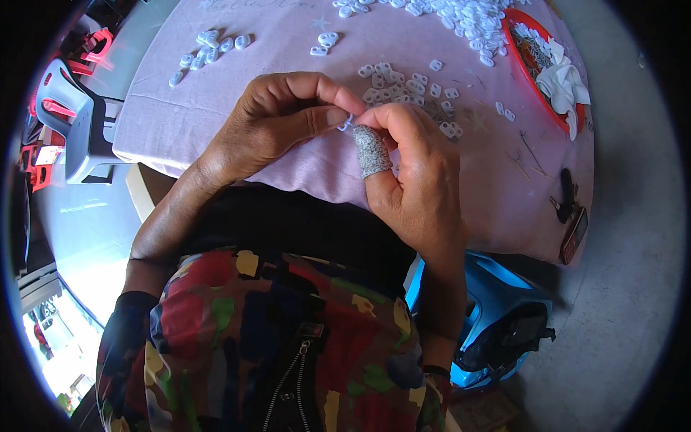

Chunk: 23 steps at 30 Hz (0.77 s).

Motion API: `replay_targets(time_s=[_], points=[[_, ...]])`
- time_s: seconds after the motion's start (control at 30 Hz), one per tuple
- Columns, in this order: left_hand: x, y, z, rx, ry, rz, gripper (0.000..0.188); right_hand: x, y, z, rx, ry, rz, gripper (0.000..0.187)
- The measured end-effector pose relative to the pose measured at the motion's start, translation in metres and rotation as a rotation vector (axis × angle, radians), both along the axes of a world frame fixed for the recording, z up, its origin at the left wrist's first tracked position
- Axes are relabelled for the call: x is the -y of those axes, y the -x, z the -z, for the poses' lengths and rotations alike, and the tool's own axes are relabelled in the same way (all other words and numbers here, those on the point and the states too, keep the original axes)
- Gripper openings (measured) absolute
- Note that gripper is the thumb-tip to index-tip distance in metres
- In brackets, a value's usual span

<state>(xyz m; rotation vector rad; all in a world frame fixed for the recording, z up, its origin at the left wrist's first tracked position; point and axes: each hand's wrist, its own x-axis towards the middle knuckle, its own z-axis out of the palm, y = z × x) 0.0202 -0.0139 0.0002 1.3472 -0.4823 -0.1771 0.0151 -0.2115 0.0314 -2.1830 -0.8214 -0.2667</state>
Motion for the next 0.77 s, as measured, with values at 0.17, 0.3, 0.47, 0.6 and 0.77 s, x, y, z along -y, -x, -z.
replay_targets(time_s=[0.17, 0.3, 0.47, 0.6, 0.77], points=[[0.001, 0.0, 0.001, 0.002, -0.008, -0.025, 0.018, 0.0, 0.001, -0.002, -0.013, -0.008, 0.013, 0.016], [0.001, 0.0, 0.0, -0.066, 0.037, -0.029, 0.017, -0.001, 0.001, -0.001, -0.003, -0.005, 0.018, 0.015], [0.002, -0.001, 0.002, -0.003, -0.029, -0.055, 0.016, -0.005, 0.003, -0.001, 0.052, 0.031, 0.051, 0.014], [0.003, 0.0, 0.004, 0.013, -0.033, -0.072, 0.015, -0.007, 0.002, 0.003, 0.079, 0.036, 0.061, 0.014], [0.004, -0.002, 0.006, -0.041, 0.04, -0.082, 0.012, -0.011, -0.001, 0.007, 0.078, 0.023, 0.08, 0.017]])
